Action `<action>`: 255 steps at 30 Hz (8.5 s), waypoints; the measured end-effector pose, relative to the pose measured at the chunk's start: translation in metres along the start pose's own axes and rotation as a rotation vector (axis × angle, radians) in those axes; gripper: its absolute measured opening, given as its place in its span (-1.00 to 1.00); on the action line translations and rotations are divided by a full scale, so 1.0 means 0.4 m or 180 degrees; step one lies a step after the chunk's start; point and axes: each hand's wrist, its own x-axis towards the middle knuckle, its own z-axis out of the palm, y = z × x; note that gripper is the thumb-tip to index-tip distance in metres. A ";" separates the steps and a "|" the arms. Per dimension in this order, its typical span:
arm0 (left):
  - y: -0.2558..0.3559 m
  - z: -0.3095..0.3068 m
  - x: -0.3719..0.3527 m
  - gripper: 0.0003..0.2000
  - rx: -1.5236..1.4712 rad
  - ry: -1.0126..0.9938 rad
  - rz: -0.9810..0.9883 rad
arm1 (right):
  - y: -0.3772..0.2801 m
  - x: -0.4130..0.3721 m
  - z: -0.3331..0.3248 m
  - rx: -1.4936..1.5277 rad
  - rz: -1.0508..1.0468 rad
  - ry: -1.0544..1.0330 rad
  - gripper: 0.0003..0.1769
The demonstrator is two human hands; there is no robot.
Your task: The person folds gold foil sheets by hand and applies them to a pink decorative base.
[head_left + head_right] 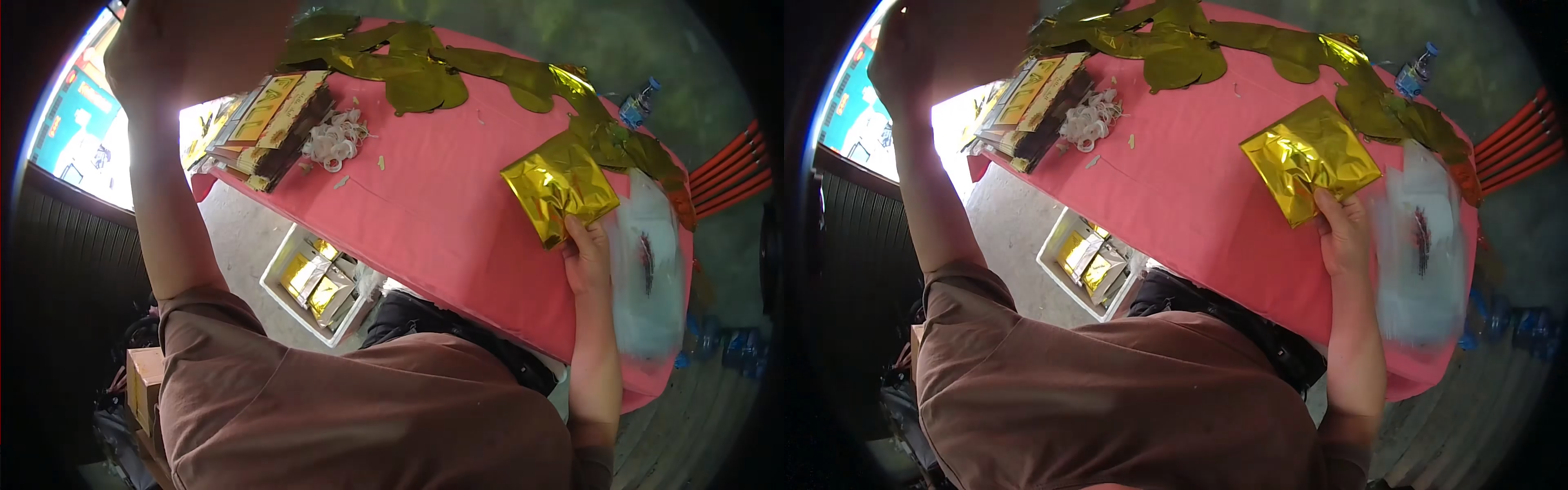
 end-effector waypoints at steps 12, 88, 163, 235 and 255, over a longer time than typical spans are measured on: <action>0.176 0.361 -0.490 -0.69 -0.3373 -0.3083 -0.1631 | -0.060 -0.014 0.017 0.0836 -0.0627 0.0104 -0.71; 0.099 0.289 -0.428 -0.76 -0.2957 -0.3774 -0.2148 | -0.032 -0.016 -0.001 0.0204 -0.0398 0.0424 -0.84; 0.419 0.268 -0.515 -0.60 -0.2860 -0.3972 0.0636 | -0.050 -0.010 -0.008 0.0179 -0.0401 0.0764 -0.88; 0.441 0.432 -0.531 -0.87 -0.3253 -0.3988 0.0893 | 0.025 -0.095 0.092 -0.5667 -0.0791 -0.0660 -0.24; 0.399 0.374 -0.554 -0.73 -0.3157 -0.2664 0.1879 | 0.028 -0.097 0.107 -0.5865 -0.0659 -0.0547 -0.19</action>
